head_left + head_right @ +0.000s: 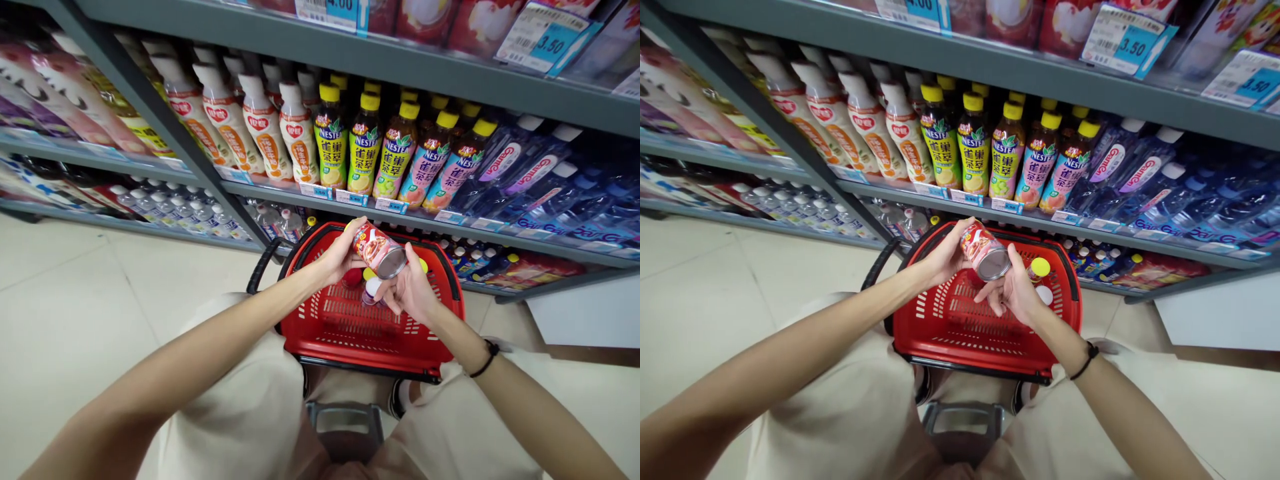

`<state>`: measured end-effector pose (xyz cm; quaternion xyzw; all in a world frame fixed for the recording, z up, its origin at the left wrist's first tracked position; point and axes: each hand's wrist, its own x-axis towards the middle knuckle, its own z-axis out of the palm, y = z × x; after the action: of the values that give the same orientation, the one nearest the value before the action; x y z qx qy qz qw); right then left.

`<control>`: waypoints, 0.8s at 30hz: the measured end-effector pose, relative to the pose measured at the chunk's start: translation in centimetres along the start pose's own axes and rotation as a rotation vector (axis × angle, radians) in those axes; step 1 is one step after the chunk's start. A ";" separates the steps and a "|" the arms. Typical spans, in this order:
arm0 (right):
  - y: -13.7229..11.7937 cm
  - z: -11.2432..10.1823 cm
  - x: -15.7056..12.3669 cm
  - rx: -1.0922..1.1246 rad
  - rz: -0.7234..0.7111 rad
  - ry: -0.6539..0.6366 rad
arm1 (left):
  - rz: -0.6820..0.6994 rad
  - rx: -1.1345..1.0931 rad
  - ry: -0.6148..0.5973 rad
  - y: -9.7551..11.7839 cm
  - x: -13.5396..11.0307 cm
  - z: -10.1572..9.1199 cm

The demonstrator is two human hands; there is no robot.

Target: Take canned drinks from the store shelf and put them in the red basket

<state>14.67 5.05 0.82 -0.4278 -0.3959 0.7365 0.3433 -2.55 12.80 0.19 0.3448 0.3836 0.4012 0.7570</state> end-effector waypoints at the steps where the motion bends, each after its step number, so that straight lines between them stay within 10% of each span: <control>1: -0.2 0.0 0.0 0.004 0.007 0.013 | 0.014 0.000 -0.007 0.1 0.0 0.1; 12: 1.1 -0.8 1.0 -0.186 -0.453 0.331 | 0.217 -0.052 -0.034 2.7 0.6 -0.8; 24: -0.6 -3.6 -0.5 -1.111 -1.092 0.415 | 0.261 0.171 -0.018 2.0 0.7 -1.2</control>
<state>18.17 5.91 0.37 -0.4103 -0.7856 0.0656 0.4585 -3.98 14.55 1.10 0.4585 0.3613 0.4590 0.6697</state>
